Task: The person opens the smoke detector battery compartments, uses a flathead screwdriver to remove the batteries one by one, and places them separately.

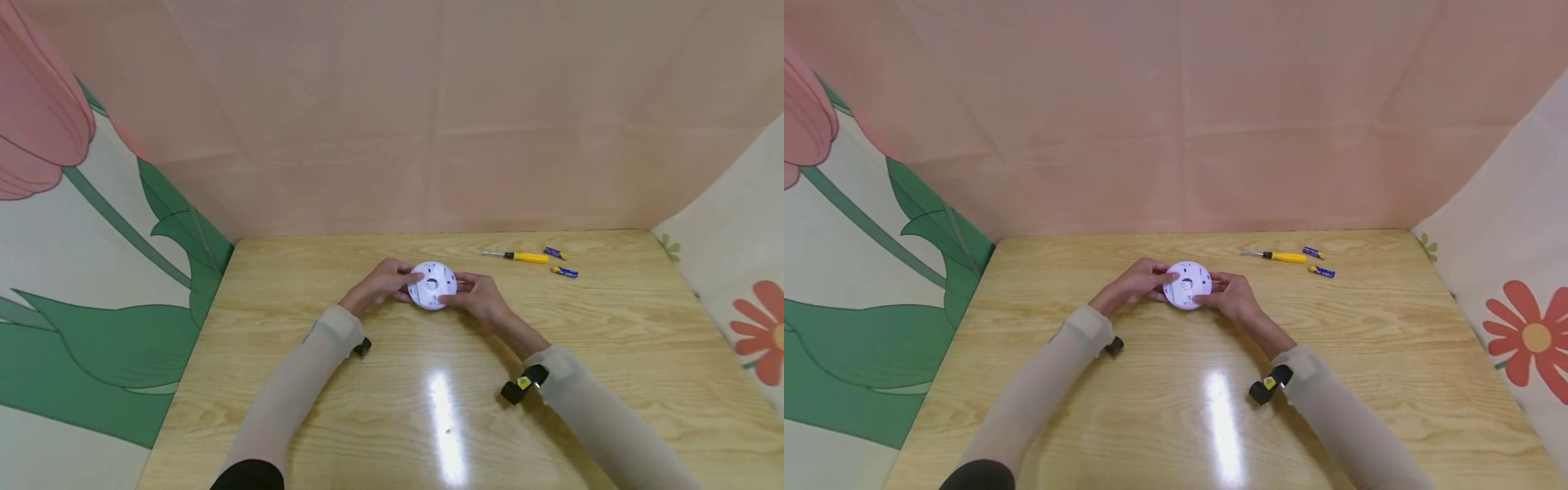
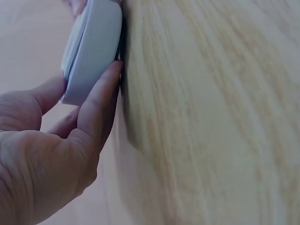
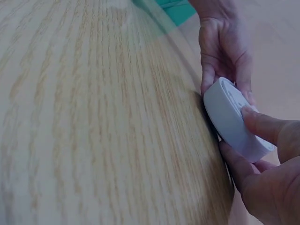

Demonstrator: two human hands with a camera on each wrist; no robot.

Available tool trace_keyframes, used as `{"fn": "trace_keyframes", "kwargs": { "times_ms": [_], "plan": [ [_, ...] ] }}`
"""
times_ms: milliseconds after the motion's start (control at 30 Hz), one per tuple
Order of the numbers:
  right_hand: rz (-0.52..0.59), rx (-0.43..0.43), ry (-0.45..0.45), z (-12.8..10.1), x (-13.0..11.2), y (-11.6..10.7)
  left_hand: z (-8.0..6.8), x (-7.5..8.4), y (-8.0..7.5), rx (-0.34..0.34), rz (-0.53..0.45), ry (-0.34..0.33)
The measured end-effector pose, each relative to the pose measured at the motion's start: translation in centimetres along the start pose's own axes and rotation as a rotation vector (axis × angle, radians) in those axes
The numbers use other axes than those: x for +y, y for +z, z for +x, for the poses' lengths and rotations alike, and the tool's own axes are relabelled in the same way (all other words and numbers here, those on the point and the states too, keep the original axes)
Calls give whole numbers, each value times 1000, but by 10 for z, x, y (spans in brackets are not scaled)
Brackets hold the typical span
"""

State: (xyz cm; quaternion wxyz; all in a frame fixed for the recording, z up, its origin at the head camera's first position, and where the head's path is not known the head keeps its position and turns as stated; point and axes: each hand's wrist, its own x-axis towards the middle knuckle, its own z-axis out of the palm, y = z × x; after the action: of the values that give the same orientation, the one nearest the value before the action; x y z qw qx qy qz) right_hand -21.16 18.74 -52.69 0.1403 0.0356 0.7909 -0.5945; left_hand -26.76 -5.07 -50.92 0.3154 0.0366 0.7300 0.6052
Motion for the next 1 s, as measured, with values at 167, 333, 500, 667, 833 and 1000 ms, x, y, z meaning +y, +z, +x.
{"fn": "trace_keyframes", "kwargs": {
  "times_ms": [167, 333, 500, 667, 833, 1000],
  "plan": [
    [51, -27, 0, 1, 2, -5, 0, 0, 2, 10, -33, -3],
    [91, -56, 11, -1, 1, -6, -1, -1, 3, 16, -47, 5],
    [74, -60, -13, -2, -2, -6, -3, 2, 2, 22, -9, -1],
    [51, -37, 0, -2, -5, -4, -4, 3, 2, 10, 15, 11],
    [24, -30, -6, -2, -8, -2, -5, 3, 3, 5, 23, 17],
    [-1, -11, -8, -3, -7, -2, -7, 2, 5, 18, 10, 20]
  ]
}}
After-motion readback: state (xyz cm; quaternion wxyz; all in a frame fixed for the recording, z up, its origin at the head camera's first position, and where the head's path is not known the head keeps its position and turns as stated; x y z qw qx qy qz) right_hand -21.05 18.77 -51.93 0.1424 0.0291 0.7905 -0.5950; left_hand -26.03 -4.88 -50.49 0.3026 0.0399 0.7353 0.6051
